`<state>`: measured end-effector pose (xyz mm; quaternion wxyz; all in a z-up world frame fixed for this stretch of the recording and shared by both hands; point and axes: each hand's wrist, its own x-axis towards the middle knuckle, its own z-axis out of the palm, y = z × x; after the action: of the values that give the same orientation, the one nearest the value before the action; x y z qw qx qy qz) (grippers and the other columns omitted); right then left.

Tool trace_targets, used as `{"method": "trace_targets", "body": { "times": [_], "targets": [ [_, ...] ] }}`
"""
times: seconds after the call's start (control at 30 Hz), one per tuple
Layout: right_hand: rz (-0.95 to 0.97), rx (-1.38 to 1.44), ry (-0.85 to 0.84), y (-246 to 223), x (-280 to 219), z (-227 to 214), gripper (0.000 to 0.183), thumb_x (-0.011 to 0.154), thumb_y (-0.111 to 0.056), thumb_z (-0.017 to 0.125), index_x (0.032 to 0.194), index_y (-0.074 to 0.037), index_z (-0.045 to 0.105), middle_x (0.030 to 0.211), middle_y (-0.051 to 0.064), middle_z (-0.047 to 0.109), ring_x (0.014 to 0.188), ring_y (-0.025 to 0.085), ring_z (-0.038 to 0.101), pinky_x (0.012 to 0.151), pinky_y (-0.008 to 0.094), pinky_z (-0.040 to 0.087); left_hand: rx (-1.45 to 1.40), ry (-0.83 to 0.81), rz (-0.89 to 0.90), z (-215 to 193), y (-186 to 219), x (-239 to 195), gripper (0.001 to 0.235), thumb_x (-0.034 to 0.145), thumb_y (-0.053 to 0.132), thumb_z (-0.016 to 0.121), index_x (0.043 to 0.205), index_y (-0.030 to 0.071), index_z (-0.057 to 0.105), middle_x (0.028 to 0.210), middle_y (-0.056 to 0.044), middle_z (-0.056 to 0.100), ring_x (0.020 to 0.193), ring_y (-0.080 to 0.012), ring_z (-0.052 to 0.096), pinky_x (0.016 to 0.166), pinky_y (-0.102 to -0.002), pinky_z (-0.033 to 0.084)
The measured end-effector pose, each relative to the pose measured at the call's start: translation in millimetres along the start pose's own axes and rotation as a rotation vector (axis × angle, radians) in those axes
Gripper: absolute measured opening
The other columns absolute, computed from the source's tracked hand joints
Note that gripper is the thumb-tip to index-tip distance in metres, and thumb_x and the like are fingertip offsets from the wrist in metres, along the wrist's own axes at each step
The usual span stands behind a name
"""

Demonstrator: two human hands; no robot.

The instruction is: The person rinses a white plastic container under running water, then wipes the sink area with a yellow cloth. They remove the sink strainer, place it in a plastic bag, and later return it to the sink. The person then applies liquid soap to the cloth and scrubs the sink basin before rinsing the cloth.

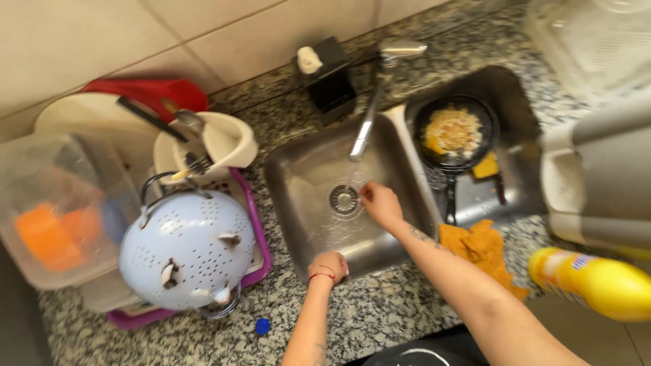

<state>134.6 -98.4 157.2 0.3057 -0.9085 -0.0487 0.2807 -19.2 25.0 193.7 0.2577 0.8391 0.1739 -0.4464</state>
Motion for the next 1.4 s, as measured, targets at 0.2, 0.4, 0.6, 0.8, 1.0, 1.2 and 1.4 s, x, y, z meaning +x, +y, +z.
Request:
{"method": "trace_targets", "body": {
  "times": [0.2, 0.4, 0.6, 0.8, 1.0, 1.2, 1.4],
  "targets": [
    [-0.231, 0.205, 0.502, 0, -106, -95, 0.016, 0.082, -0.007, 0.061, 0.094, -0.017, 0.065, 0.086, 0.005, 0.068, 0.082, 0.026, 0.065, 0.074, 0.036, 0.052, -0.17, 0.356, 0.352, -57, 126, -22, 0.019, 0.085, 0.027, 0.054, 0.088, 0.015, 0.068, 0.088, -0.011, 0.068, 0.093, -0.0323, 0.064, 0.08, -0.044, 0.051],
    [-0.206, 0.137, 0.658, 41, -174, -142, 0.015, 0.083, -0.015, 0.063, 0.098, -0.018, 0.065, 0.081, 0.004, 0.068, 0.077, 0.023, 0.065, 0.067, 0.033, 0.053, 0.003, 0.61, 0.618, -66, 244, 7, 0.02, 0.082, 0.035, 0.062, 0.08, 0.015, 0.062, 0.078, -0.006, 0.066, 0.084, -0.0287, 0.066, 0.073, -0.041, 0.052],
    [-0.344, 0.086, 0.726, 40, -189, -150, 0.03, 0.083, -0.001, 0.055, 0.108, -0.013, 0.066, 0.093, 0.008, 0.066, 0.089, 0.028, 0.062, 0.08, 0.038, 0.049, 0.135, 0.563, 0.657, -47, 238, 44, 0.062, 0.08, 0.005, 0.052, 0.137, 0.027, 0.042, 0.136, 0.002, 0.05, 0.118, -0.0278, 0.053, 0.091, -0.047, 0.046],
    [-0.488, 0.05, 0.714, 8, -101, -167, 0.045, 0.085, 0.005, 0.05, 0.129, -0.005, 0.055, 0.125, 0.016, 0.057, 0.117, 0.032, 0.052, 0.099, 0.043, 0.04, -0.244, 0.537, 0.23, -58, 116, 51, 0.031, 0.087, 0.049, 0.05, 0.1, 0.028, 0.069, 0.098, 0.001, 0.07, 0.099, -0.0258, 0.064, 0.083, -0.04, 0.052],
    [-0.577, -0.353, 0.523, -73, -17, -200, 0.065, 0.082, 0.0, 0.056, 0.143, -0.005, 0.034, 0.148, 0.014, 0.029, 0.135, 0.036, 0.026, 0.098, 0.049, 0.036, 0.119, 0.341, -0.066, -32, 21, 50, 0.05, 0.087, 0.015, 0.045, 0.133, 0.03, 0.037, 0.138, -0.006, 0.044, 0.125, -0.0353, 0.036, 0.098, -0.052, 0.033],
    [-0.431, -0.461, 0.335, -112, -3, -215, 0.068, 0.087, -0.002, 0.053, 0.147, -0.011, 0.021, 0.153, 0.008, 0.012, 0.14, 0.028, 0.007, 0.11, 0.049, 0.014, 0.356, 0.143, -0.009, -29, 41, 59, 0.077, 0.083, 0.005, 0.038, 0.149, 0.024, 0.002, 0.156, 0.013, -0.001, 0.144, -0.0242, -0.005, 0.112, -0.053, 0.007],
    [-0.823, 0.041, 0.54, -64, -87, -180, 0.035, 0.085, 0.008, 0.045, 0.117, -0.002, 0.055, 0.119, 0.016, 0.058, 0.114, 0.034, 0.052, 0.099, 0.044, 0.041, 0.488, 0.176, -0.017, -28, 50, 78, 0.069, 0.088, 0.021, 0.04, 0.149, 0.022, 0.006, 0.155, 0.011, 0.004, 0.143, -0.0243, 0.001, 0.111, -0.056, 0.006]
  ]
}}
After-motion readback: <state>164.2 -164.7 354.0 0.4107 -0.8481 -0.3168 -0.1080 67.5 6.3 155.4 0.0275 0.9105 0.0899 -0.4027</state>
